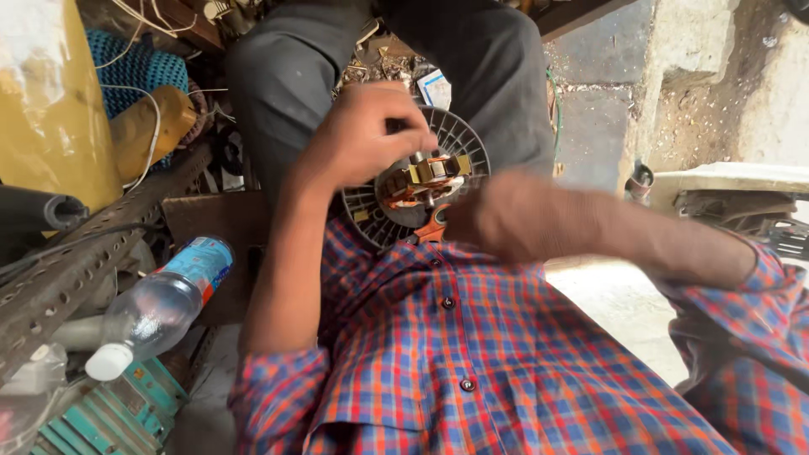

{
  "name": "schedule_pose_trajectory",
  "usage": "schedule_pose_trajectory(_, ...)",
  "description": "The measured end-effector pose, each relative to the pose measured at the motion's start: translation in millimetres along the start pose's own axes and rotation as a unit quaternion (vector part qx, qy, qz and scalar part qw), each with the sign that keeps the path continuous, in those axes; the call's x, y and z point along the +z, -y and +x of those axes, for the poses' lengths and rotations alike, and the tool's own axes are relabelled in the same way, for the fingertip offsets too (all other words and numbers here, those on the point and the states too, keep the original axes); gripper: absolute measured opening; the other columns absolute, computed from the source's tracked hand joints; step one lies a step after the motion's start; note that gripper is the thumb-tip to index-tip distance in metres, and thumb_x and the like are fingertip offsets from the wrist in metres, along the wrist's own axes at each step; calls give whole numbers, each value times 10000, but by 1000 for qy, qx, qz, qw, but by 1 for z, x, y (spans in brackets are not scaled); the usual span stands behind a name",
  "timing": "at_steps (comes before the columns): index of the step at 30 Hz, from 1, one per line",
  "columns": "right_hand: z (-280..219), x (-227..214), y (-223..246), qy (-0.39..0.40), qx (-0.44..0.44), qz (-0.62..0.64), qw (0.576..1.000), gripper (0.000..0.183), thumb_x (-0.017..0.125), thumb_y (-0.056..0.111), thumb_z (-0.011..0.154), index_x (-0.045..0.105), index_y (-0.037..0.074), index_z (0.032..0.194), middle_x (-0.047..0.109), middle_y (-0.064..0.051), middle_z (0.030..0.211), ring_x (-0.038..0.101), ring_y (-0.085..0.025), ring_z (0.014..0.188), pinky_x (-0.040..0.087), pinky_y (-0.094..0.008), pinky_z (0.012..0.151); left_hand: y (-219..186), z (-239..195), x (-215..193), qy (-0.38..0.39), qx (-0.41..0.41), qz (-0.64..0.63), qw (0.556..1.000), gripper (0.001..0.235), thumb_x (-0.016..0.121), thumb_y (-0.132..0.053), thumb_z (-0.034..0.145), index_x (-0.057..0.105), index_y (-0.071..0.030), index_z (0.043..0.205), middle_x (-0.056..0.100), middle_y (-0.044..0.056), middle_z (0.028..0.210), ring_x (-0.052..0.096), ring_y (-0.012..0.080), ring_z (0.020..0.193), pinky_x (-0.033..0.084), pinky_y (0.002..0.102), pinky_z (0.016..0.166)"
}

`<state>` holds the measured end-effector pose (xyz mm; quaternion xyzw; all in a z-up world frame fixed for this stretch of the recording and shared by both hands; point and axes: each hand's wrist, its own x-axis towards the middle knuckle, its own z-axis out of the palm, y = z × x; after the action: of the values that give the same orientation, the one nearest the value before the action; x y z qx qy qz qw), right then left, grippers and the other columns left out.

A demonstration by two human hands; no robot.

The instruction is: The person sits and works on a circular electrical component, likely a stator, resting on their lap. They use a screwdriver to tighten or adjust parts within the component's slots. The workspace is cluttered with tools and parts, and a scooter is visible in the background.

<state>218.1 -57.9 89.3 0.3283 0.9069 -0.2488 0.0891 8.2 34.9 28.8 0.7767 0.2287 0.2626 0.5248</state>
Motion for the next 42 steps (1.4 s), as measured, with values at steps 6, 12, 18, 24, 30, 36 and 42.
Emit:
schedule_pose_trajectory(6,27,3,-39,-204,-57,107,971,128,743,66,782,767,54,907,683,-124,736,655,-309,646,486,-413,551,-9,-89,63,-170,135,56,975,150,791,-88,899,702,-64,1018,657,73,875,674,246,811,566,387,735)
schedule_pose_trajectory(12,23,46,-111,-333,103,52,936,97,784,129,766,797,113,861,721,-90,827,699,-294,757,545,-394,674,4,-52,53,-307,-17,-224,925,126,781,-113,914,683,-37,889,601,34,804,560,126,644,442,296,574)
schedule_pose_trajectory(18,-3,21,-26,-75,122,206,968,201,744,114,794,822,170,971,785,-61,927,735,-247,760,582,-387,666,13,9,3,22,13,17,1000,128,860,-134,848,763,-55,823,701,29,804,667,159,781,508,290,733)
schedule_pose_trajectory(24,-1,-12,6,-202,-155,183,950,212,685,77,879,739,5,1071,697,-155,920,699,-315,823,555,-411,681,-20,-69,43,-63,79,-76,992,147,779,-84,927,669,-3,982,660,114,918,671,248,892,541,348,802)
schedule_pose_trajectory(30,41,22,-80,-251,35,161,954,96,758,102,846,792,115,934,734,-75,857,714,-250,760,552,-377,665,-2,-83,61,-262,109,64,957,84,775,-60,939,694,-38,936,651,97,844,658,203,737,523,309,664)
schedule_pose_trajectory(36,5,38,-80,-257,119,-16,959,20,816,160,838,797,152,835,750,-69,825,687,-276,677,522,-410,590,31,3,23,-43,-11,58,997,346,909,-283,864,705,-20,769,620,99,749,632,206,706,484,329,619)
schedule_pose_trajectory(42,-1,-9,14,-96,-90,181,975,85,697,138,902,715,87,966,688,-78,857,684,-259,751,536,-389,635,-3,-18,6,-86,45,-20,995,198,760,-220,968,745,-32,908,674,74,854,667,227,795,519,366,717)
